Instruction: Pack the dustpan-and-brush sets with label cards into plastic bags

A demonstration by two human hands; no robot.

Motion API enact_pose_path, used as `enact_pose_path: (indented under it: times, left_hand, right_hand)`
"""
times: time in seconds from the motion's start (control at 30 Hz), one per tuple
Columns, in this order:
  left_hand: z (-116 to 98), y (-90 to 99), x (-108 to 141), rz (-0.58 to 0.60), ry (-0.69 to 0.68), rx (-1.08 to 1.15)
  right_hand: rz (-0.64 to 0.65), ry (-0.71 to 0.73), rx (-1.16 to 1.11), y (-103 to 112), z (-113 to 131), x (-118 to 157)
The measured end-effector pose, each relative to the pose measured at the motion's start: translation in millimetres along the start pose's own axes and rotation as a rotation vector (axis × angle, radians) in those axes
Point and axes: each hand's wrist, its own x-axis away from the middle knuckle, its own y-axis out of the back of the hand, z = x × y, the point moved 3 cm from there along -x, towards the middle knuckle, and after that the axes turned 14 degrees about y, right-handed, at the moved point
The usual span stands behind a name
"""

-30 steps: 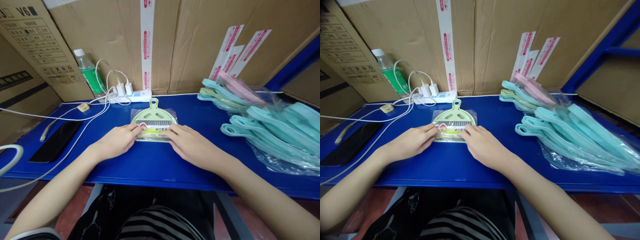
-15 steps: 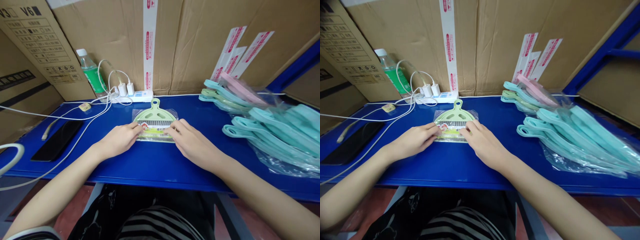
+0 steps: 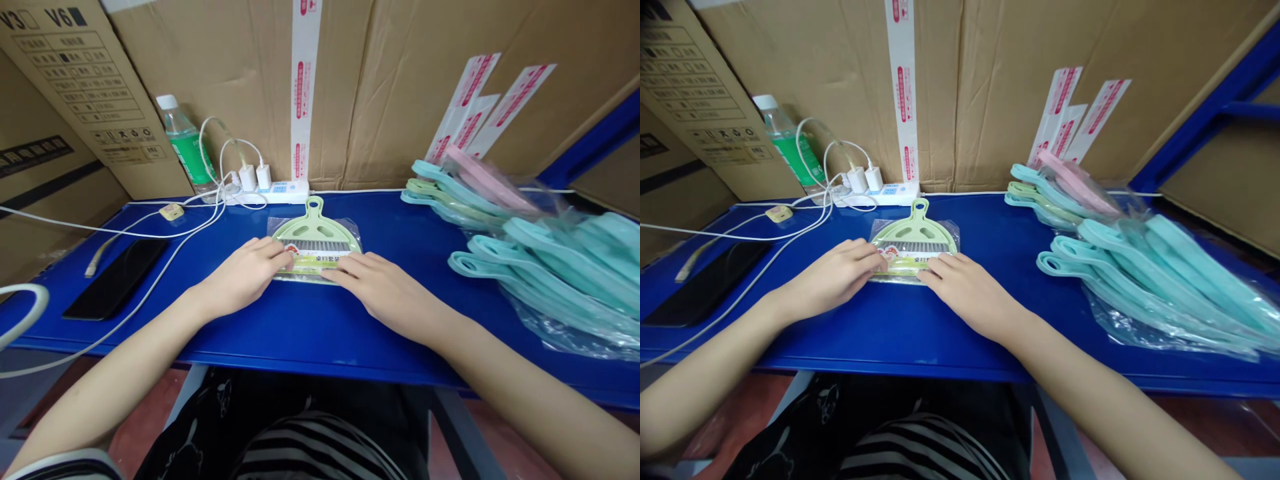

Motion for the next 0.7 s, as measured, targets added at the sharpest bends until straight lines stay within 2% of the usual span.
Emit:
enact_pose_path:
  times: [0.13, 0.7]
  left_hand:
    - [-1.6, -2.8, 0.2, 0.100, -0.022, 0.028]
    - [-2.5, -3.5, 0.6, 0.165, 0.015, -0.106]
  right_hand:
    - [0.046, -0.040, -0.060, -2.3, -0.7, 0.9]
    - [0.028, -0.026, -0.072, -4.5, -0.2, 0.8]
